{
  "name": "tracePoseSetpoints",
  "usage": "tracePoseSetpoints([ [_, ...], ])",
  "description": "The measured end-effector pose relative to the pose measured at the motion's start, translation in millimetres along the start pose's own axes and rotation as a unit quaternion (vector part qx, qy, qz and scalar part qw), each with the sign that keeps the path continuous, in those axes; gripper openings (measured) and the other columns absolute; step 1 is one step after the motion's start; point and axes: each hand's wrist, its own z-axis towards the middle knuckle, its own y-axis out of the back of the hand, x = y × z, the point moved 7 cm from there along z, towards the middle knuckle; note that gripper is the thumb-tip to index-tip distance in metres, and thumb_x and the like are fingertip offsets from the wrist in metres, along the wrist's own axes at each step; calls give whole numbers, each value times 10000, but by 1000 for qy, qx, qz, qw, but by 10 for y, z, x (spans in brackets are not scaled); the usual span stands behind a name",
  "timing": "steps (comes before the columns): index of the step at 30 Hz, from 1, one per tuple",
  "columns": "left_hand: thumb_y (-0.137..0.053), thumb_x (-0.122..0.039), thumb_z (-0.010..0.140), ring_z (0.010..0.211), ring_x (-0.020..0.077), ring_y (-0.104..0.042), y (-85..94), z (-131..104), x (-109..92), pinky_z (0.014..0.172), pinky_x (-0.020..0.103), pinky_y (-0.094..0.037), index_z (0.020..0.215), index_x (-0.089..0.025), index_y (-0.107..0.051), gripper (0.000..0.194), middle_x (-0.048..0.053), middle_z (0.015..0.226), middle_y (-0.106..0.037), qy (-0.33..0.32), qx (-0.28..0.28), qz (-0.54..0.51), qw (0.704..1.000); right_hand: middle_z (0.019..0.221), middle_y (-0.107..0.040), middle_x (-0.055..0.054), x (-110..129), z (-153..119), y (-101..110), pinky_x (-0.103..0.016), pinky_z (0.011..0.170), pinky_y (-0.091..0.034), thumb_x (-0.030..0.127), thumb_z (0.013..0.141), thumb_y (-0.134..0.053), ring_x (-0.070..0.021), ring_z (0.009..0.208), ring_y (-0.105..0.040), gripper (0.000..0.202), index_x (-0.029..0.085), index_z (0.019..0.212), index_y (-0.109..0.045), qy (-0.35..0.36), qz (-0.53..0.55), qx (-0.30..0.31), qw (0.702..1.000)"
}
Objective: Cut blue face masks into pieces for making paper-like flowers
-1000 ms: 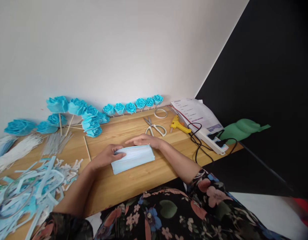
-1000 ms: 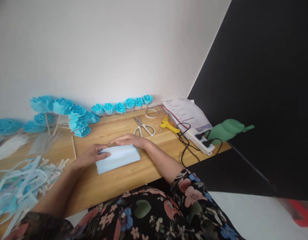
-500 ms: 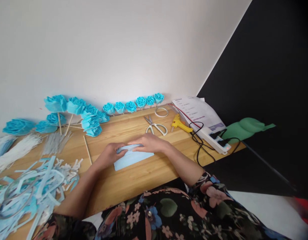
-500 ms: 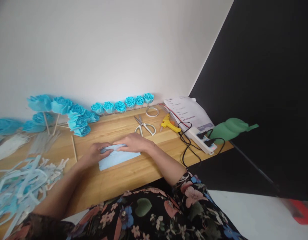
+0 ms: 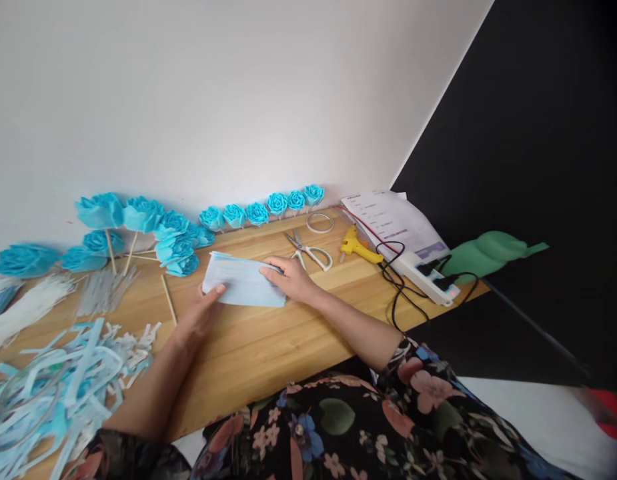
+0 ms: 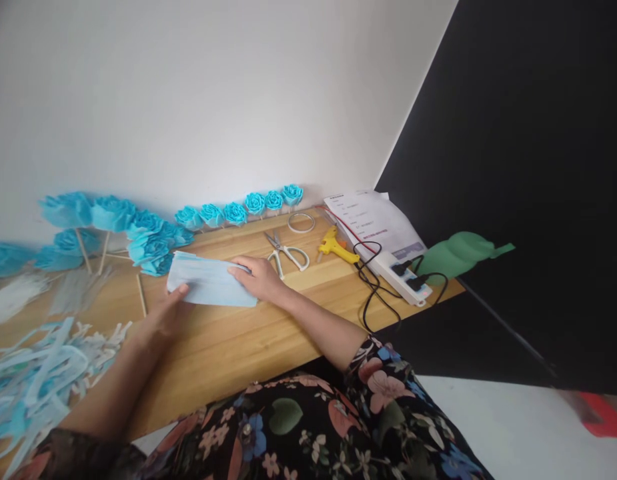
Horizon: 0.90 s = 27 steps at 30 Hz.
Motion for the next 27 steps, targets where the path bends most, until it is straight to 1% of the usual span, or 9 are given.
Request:
tracePoseSetpoints([
  [3, -781, -641, 649, 1100, 322, -665, -42, -2, -41, 911, 434, -577, 1143, -198, -684, 671, 124, 1148, -726, -37, 16, 0, 999, 930, -714, -32, -44, 8, 41, -235, 762, -432, 383, 913, -545, -165, 860, -628, 295, 154, 998, -710, -8, 27, -39, 999],
  [6, -818, -589, 642, 1121, 337, -661, -70, 28, -30, 964, 453, -549, 1090, -167, -695, 627, 136, 1119, -741, -39, 21, 88, 995, 874, -682, -20, -113, 15, 34, -232, 726, -423, 403, 904, -546, -156, 815, -595, 302, 150, 969, -698, -25, 57, -54, 997],
  [8, -836, -558, 635, 1109, 343, -665, -72, 48, -28, 954, 442, -554, 1055, -151, -699, 600, 135, 1076, -754, -35, 3, 148, 988, 864, -668, -17, -147, 17, -11, -231, 714, -420, 410, 897, -551, -152, 803, -579, 306, 148, 957, -695, -33, 76, -41, 996],
  [11, -817, -579, 640, 1040, 341, -683, -34, 53, -79, 884, 420, -581, 994, -139, -706, 575, 124, 1003, -763, -57, -43, 181, 981, 854, -652, -12, -157, 18, -74, -225, 695, -404, 398, 886, -566, -139, 774, -556, 296, 140, 947, -696, -28, 79, -13, 996],
  [14, -787, -584, 667, 904, 322, -705, 37, 41, -85, 808, 405, -589, 886, -131, -718, 508, 120, 916, -767, -70, -68, 210, 973, 728, -576, 15, -176, 22, -105, -219, 626, -357, 390, 870, -585, -115, 676, -488, 272, 136, 859, -684, -24, 40, 5, 999],
  [17, -750, -537, 728, 868, 297, -705, 105, 5, -97, 842, 402, -569, 835, -146, -728, 406, 108, 912, -771, -116, -85, 241, 960, 668, -513, 29, -213, 24, -132, -214, 589, -328, 365, 849, -601, -106, 638, -449, 240, 139, 809, -668, -22, 23, 21, 999],
  [22, -734, -478, 754, 916, 274, -697, 147, -121, -185, 892, 369, -540, 806, -183, -731, 300, 76, 895, -758, -202, -119, 278, 931, 732, -593, 4, -211, 10, -161, -218, 641, -393, 389, 833, -624, -128, 702, -522, 265, 136, 864, -697, -10, 61, 28, 998],
  [25, -755, -466, 728, 980, 283, -682, 152, -168, -229, 890, 355, -538, 808, -192, -721, 287, 70, 897, -747, -207, -121, 274, 931, 762, -634, -13, -181, -2, -138, -226, 642, -417, 446, 824, -648, -142, 714, -551, 334, 131, 910, -717, -4, 78, 10, 997],
  [27, -766, -448, 720, 1028, 285, -666, 132, -152, -217, 915, 354, -527, 833, -197, -719, 279, 68, 938, -746, -182, -96, 266, 942, 779, -653, -20, -184, -6, -129, -231, 646, -433, 466, 817, -655, -149, 721, -570, 361, 132, 936, -724, -9, 94, 0, 995],
])
